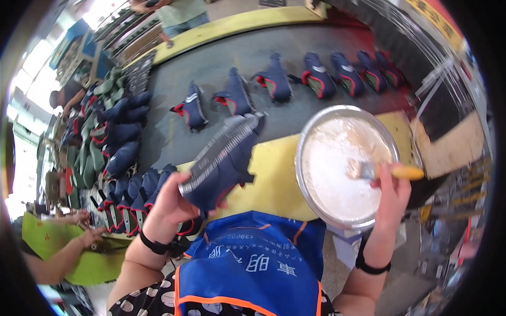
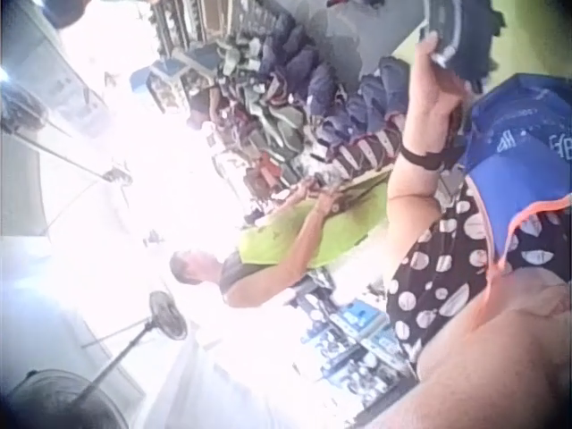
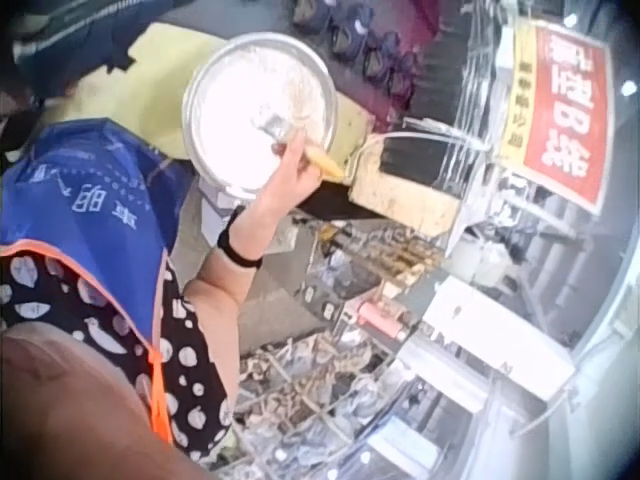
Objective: Applying white adhesive to the bottom of shoe soles using a brush and arranging shoes on a conveyor belt.
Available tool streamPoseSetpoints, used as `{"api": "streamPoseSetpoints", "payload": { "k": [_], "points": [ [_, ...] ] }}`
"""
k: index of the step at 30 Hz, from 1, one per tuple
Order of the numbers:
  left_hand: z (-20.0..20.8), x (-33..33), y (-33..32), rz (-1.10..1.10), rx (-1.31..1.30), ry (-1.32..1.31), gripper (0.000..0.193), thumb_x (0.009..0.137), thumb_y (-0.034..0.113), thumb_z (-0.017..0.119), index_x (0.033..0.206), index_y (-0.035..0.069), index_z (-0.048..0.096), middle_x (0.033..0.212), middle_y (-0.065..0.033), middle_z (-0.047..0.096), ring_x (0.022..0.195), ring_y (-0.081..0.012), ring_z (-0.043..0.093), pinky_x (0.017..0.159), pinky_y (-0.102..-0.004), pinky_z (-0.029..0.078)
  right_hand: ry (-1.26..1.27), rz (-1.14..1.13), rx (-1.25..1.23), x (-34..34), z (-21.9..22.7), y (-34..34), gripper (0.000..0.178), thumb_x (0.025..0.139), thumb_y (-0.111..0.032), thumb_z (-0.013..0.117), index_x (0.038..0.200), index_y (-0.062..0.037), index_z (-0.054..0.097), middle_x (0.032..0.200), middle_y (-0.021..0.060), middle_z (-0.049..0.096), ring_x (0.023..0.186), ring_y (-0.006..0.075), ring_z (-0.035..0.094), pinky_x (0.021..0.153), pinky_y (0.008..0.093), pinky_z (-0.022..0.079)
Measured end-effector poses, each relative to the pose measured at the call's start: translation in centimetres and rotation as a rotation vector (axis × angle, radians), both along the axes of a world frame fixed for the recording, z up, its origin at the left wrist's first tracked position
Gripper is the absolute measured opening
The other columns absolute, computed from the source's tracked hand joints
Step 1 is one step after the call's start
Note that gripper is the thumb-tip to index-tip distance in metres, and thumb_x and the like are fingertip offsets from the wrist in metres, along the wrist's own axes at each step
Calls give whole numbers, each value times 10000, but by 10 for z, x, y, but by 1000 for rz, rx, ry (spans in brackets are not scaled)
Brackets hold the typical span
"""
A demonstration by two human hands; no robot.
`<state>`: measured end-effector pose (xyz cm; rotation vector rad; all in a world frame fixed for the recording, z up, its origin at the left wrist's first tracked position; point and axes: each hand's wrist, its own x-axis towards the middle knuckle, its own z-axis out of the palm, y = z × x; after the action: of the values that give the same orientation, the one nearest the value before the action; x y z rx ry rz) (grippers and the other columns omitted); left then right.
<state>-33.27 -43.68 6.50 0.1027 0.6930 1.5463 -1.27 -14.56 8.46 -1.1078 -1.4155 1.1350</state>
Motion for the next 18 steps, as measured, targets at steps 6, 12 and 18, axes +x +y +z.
{"api": "streamPoseSetpoints", "payload": {
  "k": [6, 12, 18],
  "points": [
    [-1, -118, 12, 564, -369, 143, 432, 931, 292, 670, 1258, 37, 546, 1123, -167, 656, 995, -384, 661, 853, -597, 557, 62, 17, -19, 16, -20, 13, 180, 972, -176, 670, 1061, -24, 626, 923, 33, 637, 693, 84, 548, 636, 232, 468],
    [-80, -266, 18, 635, -756, 402, 521, 840, 218, 763, 1299, 105, 543, 1115, -123, 650, 971, -299, 664, 806, -553, 543, 91, 4, -27, 25, -21, 17, 141, 990, -182, 652, 1037, -52, 622, 920, 16, 618, 696, 76, 517, 640, 226, 446],
    [-165, -339, 11, 307, -1237, 1434, 1132, 676, 454, 865, 1595, 192, 260, 1458, -197, 528, 1300, -347, 554, 1067, -401, 461, -18, -14, 17, 19, -2, 12, 200, 1009, -221, 628, 1108, -48, 612, 984, 10, 626, 775, 53, 539, 640, 207, 445]
  ]
}}
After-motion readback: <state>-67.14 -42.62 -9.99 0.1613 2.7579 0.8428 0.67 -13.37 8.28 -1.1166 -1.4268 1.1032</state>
